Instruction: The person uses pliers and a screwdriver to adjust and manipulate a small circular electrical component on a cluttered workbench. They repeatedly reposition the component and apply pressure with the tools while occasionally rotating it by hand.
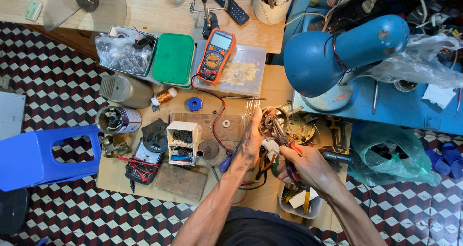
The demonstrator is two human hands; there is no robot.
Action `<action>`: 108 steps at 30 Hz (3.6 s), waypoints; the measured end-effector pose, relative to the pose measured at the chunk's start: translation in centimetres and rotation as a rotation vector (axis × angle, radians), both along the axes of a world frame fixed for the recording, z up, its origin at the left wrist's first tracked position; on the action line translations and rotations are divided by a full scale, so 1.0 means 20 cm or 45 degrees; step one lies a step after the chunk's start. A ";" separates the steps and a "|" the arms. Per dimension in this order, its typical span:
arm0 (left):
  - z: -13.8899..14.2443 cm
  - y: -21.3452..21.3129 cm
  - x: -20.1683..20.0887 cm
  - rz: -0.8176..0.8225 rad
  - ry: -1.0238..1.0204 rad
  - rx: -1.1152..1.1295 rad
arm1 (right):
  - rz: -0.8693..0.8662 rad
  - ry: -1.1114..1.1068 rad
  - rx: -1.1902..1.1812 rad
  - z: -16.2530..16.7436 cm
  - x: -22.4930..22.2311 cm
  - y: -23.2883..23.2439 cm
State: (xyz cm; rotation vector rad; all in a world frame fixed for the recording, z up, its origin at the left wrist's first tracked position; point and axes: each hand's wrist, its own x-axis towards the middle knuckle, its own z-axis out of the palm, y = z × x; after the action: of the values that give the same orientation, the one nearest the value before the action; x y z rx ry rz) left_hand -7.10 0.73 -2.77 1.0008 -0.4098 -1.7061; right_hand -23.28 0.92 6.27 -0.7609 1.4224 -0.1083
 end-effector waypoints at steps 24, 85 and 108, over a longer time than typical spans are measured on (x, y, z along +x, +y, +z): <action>0.01 0.00 -0.03 0.128 0.270 0.028 | -0.083 -0.027 -0.035 -0.01 0.00 0.02; 0.10 0.03 0.12 -0.268 -0.876 -0.417 | -0.067 -0.104 0.088 -0.01 -0.06 0.02; -0.10 0.31 0.05 0.185 0.357 0.171 | 0.235 1.014 -0.356 -0.60 -0.59 0.69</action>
State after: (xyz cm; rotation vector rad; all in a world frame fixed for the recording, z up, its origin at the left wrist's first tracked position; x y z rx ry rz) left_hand -6.07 6.84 -4.79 0.8484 -0.0396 -1.7267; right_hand -35.07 14.82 -5.79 -1.2450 2.1010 0.1639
